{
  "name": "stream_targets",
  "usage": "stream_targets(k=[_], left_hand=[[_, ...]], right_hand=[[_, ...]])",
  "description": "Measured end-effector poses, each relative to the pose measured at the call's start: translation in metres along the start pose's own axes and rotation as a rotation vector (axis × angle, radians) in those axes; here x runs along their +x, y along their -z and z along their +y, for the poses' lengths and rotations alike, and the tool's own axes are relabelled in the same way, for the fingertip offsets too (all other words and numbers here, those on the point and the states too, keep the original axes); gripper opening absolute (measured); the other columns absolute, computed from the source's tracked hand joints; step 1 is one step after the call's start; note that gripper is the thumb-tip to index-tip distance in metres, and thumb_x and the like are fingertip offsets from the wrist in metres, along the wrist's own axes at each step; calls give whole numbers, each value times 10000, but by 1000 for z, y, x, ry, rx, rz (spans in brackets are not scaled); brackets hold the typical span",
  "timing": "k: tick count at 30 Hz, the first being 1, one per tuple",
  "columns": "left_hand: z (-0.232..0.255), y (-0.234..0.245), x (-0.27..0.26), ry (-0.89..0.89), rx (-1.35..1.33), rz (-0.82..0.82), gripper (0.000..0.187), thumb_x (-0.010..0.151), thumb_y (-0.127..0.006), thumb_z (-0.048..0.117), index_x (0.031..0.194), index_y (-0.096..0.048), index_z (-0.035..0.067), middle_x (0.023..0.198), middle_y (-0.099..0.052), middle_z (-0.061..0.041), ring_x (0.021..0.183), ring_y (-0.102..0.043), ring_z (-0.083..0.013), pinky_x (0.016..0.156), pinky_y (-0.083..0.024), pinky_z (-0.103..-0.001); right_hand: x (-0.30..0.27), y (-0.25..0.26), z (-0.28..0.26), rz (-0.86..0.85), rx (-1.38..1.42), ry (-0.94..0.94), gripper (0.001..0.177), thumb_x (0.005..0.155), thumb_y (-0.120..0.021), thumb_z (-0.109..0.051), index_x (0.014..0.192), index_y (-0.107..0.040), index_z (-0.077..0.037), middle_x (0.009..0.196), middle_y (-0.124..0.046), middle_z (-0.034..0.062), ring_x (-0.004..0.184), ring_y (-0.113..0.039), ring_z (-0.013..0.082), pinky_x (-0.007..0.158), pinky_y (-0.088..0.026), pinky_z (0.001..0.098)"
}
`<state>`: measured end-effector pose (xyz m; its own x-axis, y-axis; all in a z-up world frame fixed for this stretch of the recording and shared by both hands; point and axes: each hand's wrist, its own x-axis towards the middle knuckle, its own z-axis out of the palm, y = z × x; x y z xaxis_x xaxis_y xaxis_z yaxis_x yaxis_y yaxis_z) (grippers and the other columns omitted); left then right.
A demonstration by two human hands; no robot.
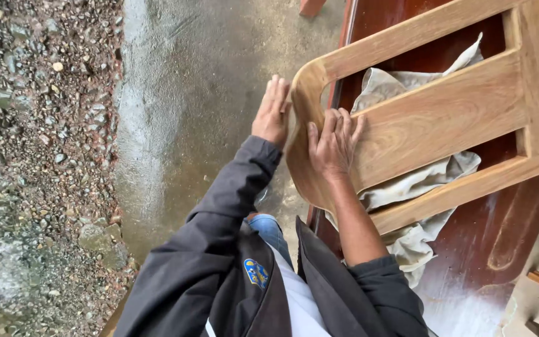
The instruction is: The person sands the edges and surfaces of a wooden chair frame using a sanding block. They rotate the chair to access different sides and smooth the curved edges and flat surfaces.
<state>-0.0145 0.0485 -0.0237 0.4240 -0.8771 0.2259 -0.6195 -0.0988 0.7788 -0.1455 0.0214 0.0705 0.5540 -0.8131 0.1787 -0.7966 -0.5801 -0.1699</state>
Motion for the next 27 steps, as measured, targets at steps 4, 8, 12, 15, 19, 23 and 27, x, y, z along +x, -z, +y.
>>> stream_targets(k=[4,8,12,15,19,23,27], left_hand=[[17,-30,14,-94,199,-12,527,873,-489,239,1326,-258,102,1361,-254,-121,1245,-271,-274,982,-319,-395],[-13,-66,53,-182,346,-19,591,809,-534,292,1300,-286,77,1352,-237,-145,1241,-272,-302,943,-376,-431],[-1,-42,46,-244,453,-64,519,851,-467,313,1299,-302,110,1340,-271,-123,1235,-292,-272,956,-349,-412],[9,-32,47,-268,470,-106,493,838,-471,317,1255,-367,77,1313,-315,-135,1215,-315,-278,956,-335,-399],[-17,-79,79,-185,423,-348,599,809,-496,392,1289,-285,102,1335,-269,-112,1237,-273,-270,984,-325,-413],[-31,-44,33,-275,302,-124,454,839,-445,222,1260,-363,73,1308,-289,-172,1192,-317,-345,922,-371,-426],[-31,-25,-19,-38,242,-58,443,892,-404,149,1309,-286,54,1332,-267,-190,1190,-324,-353,928,-355,-399]], right_hand=[[1,1,0,-1,-2,-11,382,870,-401,-366,1043,-415,-25,1016,-474,138,1080,-397,262,953,-122,516],[-1,2,-2,-35,10,-21,404,882,-378,-392,1039,-412,-22,1010,-472,149,1089,-390,271,959,-110,517],[-1,4,-3,-54,22,-38,396,879,-373,-401,1026,-402,-34,1013,-464,143,1102,-379,269,966,-98,520],[-1,3,-3,-67,41,-58,405,877,-368,-410,1044,-396,-42,1023,-465,141,1099,-380,274,972,-92,521],[-4,-1,-1,-80,34,-72,414,881,-367,-428,1027,-393,-41,1011,-464,149,1104,-374,280,960,-103,536],[1,2,-1,-33,18,-38,404,881,-342,-429,1033,-401,-59,1005,-470,122,1092,-385,248,968,-101,512],[-3,-3,1,-17,-21,-20,400,871,-374,-418,1028,-418,-53,1003,-483,113,1080,-397,232,965,-126,495]])
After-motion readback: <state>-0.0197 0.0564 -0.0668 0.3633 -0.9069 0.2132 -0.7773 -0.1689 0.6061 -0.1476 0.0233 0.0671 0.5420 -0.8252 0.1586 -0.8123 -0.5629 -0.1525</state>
